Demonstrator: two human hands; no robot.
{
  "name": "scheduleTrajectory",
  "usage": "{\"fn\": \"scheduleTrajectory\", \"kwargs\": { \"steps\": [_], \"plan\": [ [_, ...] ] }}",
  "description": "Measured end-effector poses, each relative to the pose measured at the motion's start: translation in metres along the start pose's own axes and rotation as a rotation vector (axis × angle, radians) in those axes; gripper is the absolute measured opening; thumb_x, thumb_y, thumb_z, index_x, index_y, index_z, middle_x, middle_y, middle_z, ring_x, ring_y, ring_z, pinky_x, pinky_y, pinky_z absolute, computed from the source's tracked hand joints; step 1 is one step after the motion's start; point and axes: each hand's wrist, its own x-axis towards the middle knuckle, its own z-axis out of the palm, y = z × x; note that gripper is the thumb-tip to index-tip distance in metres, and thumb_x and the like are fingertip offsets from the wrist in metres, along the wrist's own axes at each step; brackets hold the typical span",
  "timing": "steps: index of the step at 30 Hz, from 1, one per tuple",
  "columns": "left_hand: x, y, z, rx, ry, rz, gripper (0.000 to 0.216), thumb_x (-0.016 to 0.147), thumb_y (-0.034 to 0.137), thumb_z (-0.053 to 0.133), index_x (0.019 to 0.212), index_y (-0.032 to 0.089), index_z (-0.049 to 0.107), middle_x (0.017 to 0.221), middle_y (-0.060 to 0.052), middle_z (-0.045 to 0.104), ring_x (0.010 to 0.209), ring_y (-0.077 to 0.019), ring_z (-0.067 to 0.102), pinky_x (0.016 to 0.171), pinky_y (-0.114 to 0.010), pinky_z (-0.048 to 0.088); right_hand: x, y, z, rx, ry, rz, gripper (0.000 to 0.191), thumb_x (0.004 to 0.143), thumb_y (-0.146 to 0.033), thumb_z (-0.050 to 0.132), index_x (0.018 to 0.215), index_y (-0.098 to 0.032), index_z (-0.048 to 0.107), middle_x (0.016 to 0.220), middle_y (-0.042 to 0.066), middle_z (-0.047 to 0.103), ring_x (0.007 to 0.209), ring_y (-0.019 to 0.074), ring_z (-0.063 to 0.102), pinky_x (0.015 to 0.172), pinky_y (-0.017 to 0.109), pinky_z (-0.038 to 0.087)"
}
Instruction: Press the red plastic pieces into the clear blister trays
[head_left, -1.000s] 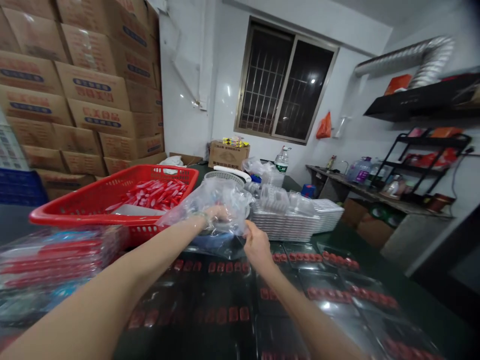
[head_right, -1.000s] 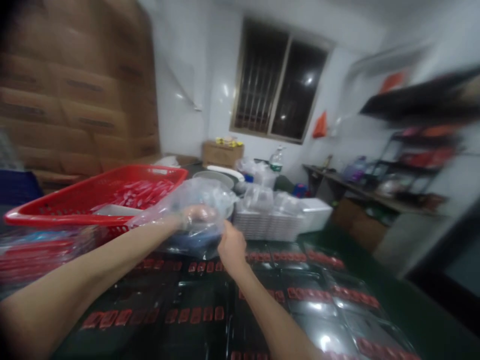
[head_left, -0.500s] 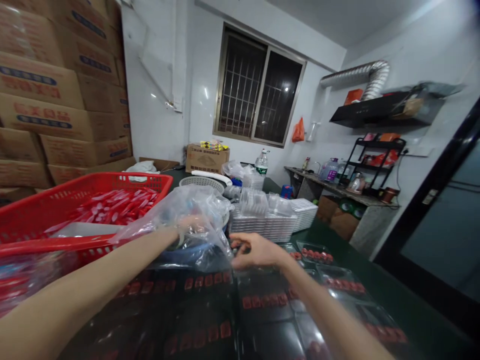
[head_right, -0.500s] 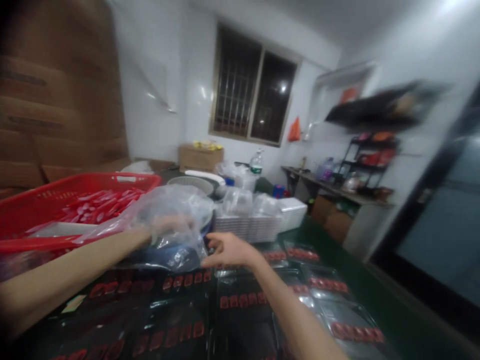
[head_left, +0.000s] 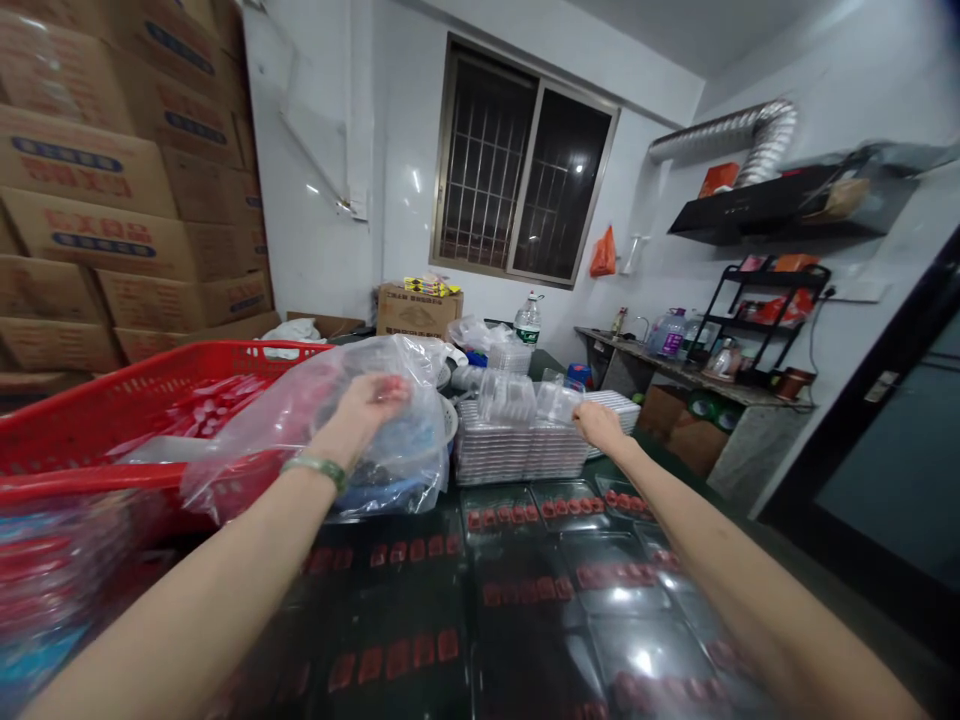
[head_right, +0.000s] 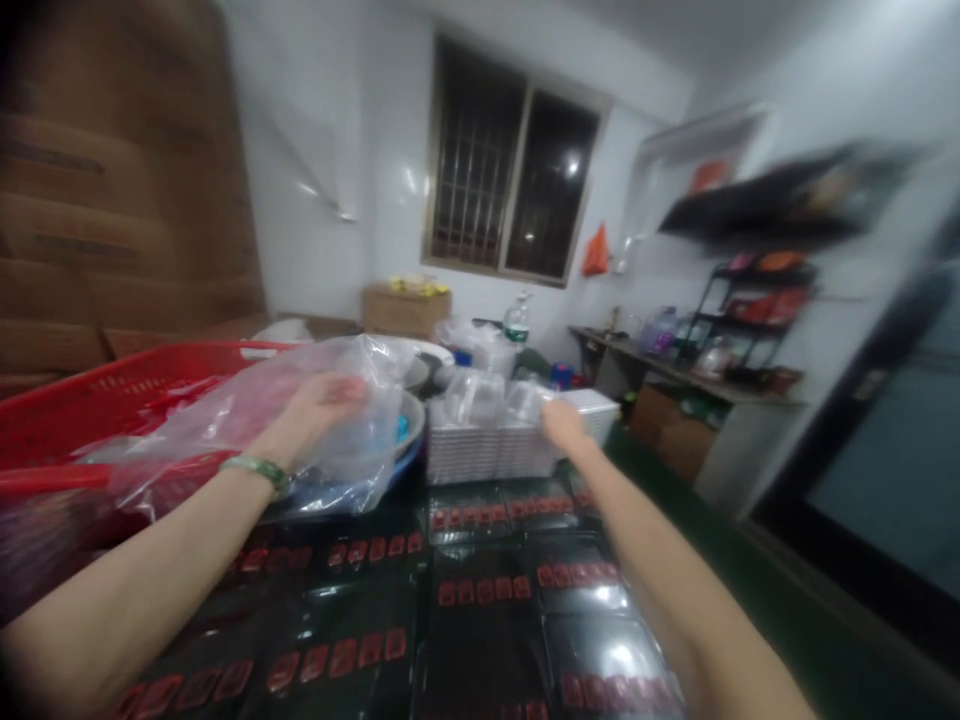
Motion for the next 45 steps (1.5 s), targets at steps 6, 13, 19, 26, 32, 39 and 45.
{"fn": "scheduleTrajectory", "kwargs": {
  "steps": [6, 13, 19, 26, 32, 39, 45],
  "plan": [
    [-0.004, -0.013, 0.002, -0.077, -0.019, 0.01, 0.023, 0.086, 0.023, 0.037, 0.075, 0.01, 0.052, 0.066, -0.003, 0.052, 0.057, -0.0106, 0.052, 0.046, -0.02, 0.044, 0.008, -0.003, -0.012, -0.098, -0.04, -0.053, 0.025, 0.083, -0.03, 0.048, 0.1, -0.013, 0.053, 0.1, 0.006, 0.056, 0.088, 0.0161, 0.055, 0.077, 0.036, 0.045],
    [-0.043, -0.004, -0.01, -0.015, -0.186, -0.081, 0.02, 0.082, 0.009, 0.038, 0.067, 0.009, 0.049, 0.058, -0.003, 0.046, 0.042, -0.005, 0.041, 0.027, -0.009, 0.025, 0.0, -0.012, -0.029, -0.125, 0.166, 0.086, 0.022, 0.083, -0.016, 0.04, 0.101, -0.011, 0.052, 0.098, 0.014, 0.054, 0.086, 0.0217, 0.058, 0.069, 0.03, 0.042],
    [-0.139, -0.008, -0.032, -0.028, -0.129, -0.058, 0.018, 0.082, 0.009, 0.037, 0.07, 0.012, 0.049, 0.061, -0.002, 0.046, 0.042, -0.0047, 0.041, 0.027, -0.008, 0.023, -0.06, 0.004, -0.062, -0.13, 0.389, 0.229, 0.029, 0.086, -0.026, 0.031, 0.102, -0.011, 0.051, 0.096, 0.015, 0.053, 0.08, 0.0232, 0.056, 0.057, 0.027, 0.035],
    [-0.248, -0.05, -0.07, 0.01, -0.047, -0.321, 0.021, 0.084, 0.019, 0.035, 0.076, 0.011, 0.052, 0.063, -0.003, 0.045, 0.041, -0.0051, 0.038, 0.026, -0.011, 0.027, -0.265, -0.02, -0.06, -0.143, 0.572, -0.23, 0.014, 0.078, -0.028, 0.048, 0.076, -0.017, 0.057, 0.067, 0.002, 0.053, 0.056, 0.0107, 0.044, 0.047, 0.025, 0.022],
    [-0.286, -0.104, -0.086, -0.05, -0.048, -0.488, 0.024, 0.076, 0.011, 0.041, 0.094, 0.005, 0.055, 0.077, -0.01, 0.051, 0.053, -0.01, 0.048, 0.029, -0.014, 0.032, -0.359, -0.101, -0.032, -0.02, 0.351, -0.514, 0.011, 0.075, -0.015, 0.05, 0.065, -0.019, 0.05, 0.06, 0.0, 0.046, 0.056, 0.0134, 0.041, 0.053, 0.028, 0.026],
    [-0.306, -0.116, -0.108, 0.041, -0.023, -0.326, 0.024, 0.074, 0.015, 0.056, 0.098, 0.014, 0.057, 0.078, -0.006, 0.055, 0.049, -0.0057, 0.047, 0.03, -0.011, 0.029, -0.362, -0.193, -0.014, 0.076, 0.172, -0.598, 0.014, 0.073, -0.005, 0.047, 0.07, -0.018, 0.05, 0.067, 0.003, 0.05, 0.056, 0.0169, 0.047, 0.049, 0.028, 0.03],
    [-0.305, -0.138, -0.126, -0.005, 0.038, -0.305, 0.014, 0.072, 0.026, 0.06, 0.074, 0.014, 0.053, 0.067, -0.002, 0.054, 0.041, -0.0025, 0.042, 0.029, -0.01, 0.021, -0.36, -0.219, 0.007, 0.241, -0.01, -0.548, 0.006, 0.074, -0.014, 0.051, 0.074, -0.018, 0.055, 0.074, 0.004, 0.055, 0.059, 0.0169, 0.054, 0.048, 0.026, 0.037]
  ]
}}
